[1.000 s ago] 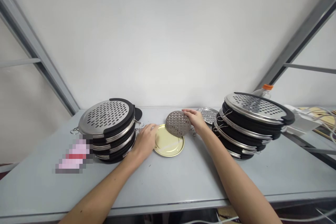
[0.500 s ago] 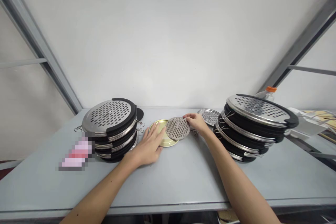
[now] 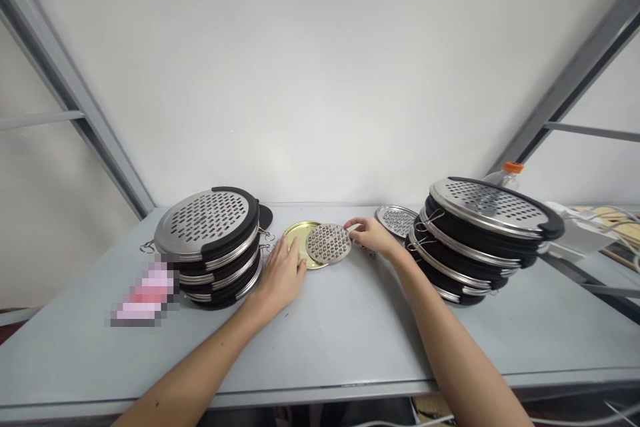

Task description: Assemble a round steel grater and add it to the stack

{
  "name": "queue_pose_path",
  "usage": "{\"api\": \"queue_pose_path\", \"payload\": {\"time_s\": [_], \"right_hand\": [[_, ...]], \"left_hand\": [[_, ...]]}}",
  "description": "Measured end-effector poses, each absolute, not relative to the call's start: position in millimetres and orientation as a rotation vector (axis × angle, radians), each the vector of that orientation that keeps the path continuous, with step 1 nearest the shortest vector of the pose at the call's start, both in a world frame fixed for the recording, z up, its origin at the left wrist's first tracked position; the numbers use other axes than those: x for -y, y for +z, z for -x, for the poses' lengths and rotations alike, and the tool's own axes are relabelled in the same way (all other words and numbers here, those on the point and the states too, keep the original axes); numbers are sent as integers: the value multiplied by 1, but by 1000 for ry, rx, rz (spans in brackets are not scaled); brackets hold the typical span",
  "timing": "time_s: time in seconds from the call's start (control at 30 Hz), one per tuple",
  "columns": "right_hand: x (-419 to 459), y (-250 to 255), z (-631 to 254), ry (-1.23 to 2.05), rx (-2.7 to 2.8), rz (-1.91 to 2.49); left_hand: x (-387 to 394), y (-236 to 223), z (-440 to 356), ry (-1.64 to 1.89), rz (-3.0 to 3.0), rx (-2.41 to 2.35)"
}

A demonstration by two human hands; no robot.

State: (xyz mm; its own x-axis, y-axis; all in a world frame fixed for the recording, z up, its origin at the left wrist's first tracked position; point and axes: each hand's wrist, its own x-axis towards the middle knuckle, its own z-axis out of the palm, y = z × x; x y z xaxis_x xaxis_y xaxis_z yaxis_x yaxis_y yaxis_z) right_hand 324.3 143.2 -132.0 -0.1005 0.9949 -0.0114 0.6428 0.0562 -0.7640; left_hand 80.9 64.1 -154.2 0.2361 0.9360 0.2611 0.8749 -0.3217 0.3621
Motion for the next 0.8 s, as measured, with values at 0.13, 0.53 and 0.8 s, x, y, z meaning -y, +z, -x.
{"api": "queue_pose_path", "payload": {"time_s": [0.13,0.53,0.8], "right_hand": [[-138,-128,-325,906,1813,1629],[-120,-124,-327,653,2090,1443],[-109,-132,-315,475,2233,1087]], "left_hand": [[-71,-159,-77,627,-2339,-1709],[-79,-160,-75,776,-2315,-1745],[-90,-159,-66,788,-2382,-1425]]}}
